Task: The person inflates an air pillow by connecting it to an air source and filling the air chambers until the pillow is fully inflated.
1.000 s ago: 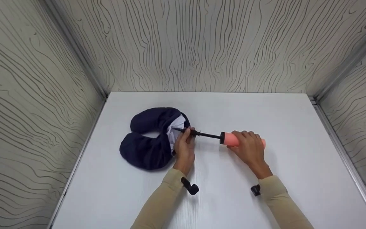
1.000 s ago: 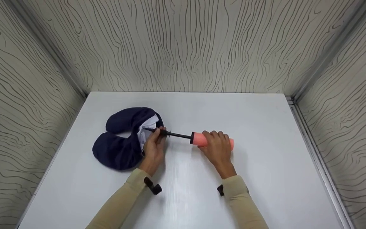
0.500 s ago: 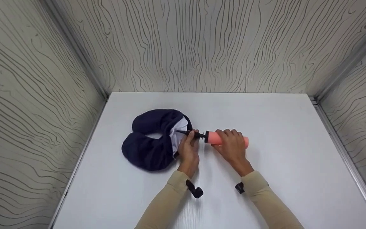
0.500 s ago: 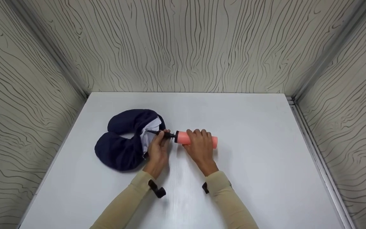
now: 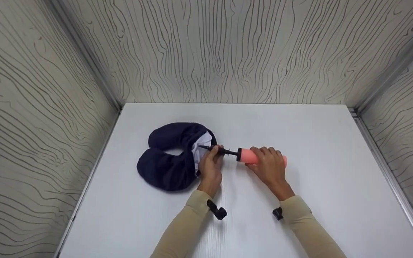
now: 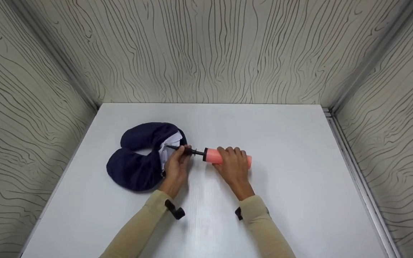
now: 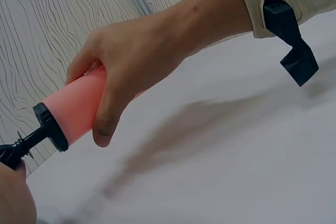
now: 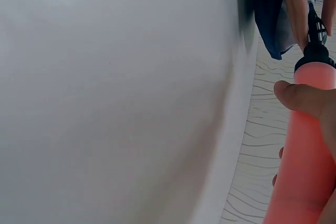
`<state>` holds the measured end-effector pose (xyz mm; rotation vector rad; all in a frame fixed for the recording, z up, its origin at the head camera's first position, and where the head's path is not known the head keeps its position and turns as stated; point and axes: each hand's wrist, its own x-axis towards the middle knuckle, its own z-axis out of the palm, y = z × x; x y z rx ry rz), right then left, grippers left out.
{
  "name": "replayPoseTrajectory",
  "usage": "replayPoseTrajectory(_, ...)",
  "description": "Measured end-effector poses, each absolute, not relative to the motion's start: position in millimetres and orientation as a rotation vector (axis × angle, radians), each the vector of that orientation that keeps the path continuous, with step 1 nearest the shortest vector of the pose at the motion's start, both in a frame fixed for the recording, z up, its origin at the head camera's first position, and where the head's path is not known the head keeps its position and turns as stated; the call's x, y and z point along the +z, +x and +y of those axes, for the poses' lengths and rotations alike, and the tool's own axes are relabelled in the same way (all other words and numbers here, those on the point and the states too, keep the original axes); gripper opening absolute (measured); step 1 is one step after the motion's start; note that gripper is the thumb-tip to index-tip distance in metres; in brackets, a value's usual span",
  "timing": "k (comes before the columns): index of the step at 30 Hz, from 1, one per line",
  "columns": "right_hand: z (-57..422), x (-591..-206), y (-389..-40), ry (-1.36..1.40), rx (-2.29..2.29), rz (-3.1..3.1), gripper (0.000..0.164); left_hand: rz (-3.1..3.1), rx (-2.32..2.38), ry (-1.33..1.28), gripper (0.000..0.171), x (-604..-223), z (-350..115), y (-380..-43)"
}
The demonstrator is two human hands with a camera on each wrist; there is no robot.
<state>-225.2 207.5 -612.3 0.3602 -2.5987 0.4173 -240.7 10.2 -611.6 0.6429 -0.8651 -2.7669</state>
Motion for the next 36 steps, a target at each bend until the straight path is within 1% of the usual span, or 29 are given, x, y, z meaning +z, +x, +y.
replayPoseTrajectory(8,240,-613,-222,0.328,0.452,-2.591,0.061,-0.849,-2.749,0.670,0.011,-608,8,-243)
replayPoseTrajectory(12,248,-613,-222,0.304,0.469,-2.598,0.060,-0.836,-2.738,0.686,0.006,-605,8,-243)
replayPoseTrajectory(15,244,-612,-222,0.308,0.473,-2.594,0.060,-0.834,-2.748,0.691,0.004,-605,11,-242)
replayPoseTrajectory(16,240,-612,-223,0.313,0.473,-2.593,0.060,-0.830,-2.748,0.696,0.005,-605,13,-241)
replayPoseTrajectory(20,222,-609,-227,0.341,0.458,-2.595,0.059,-0.817,-2.745,0.707,0.001,-605,22,-239)
replayPoseTrajectory(24,205,-608,-231,0.351,0.431,-2.587,0.059,-0.818,-2.748,0.706,0.007,-605,28,-238)
replayPoseTrajectory(27,196,-608,-233,0.379,0.412,-2.567,0.059,-0.843,-2.754,0.712,0.005,-604,28,-238)
replayPoseTrajectory(31,190,-608,-235,0.410,0.401,-2.556,0.060,-0.876,-2.762,0.711,0.004,-604,23,-238)
replayPoseTrajectory(36,194,-607,-235,0.386,0.420,-2.587,0.062,-0.892,-2.760,0.689,0.004,-603,15,-239)
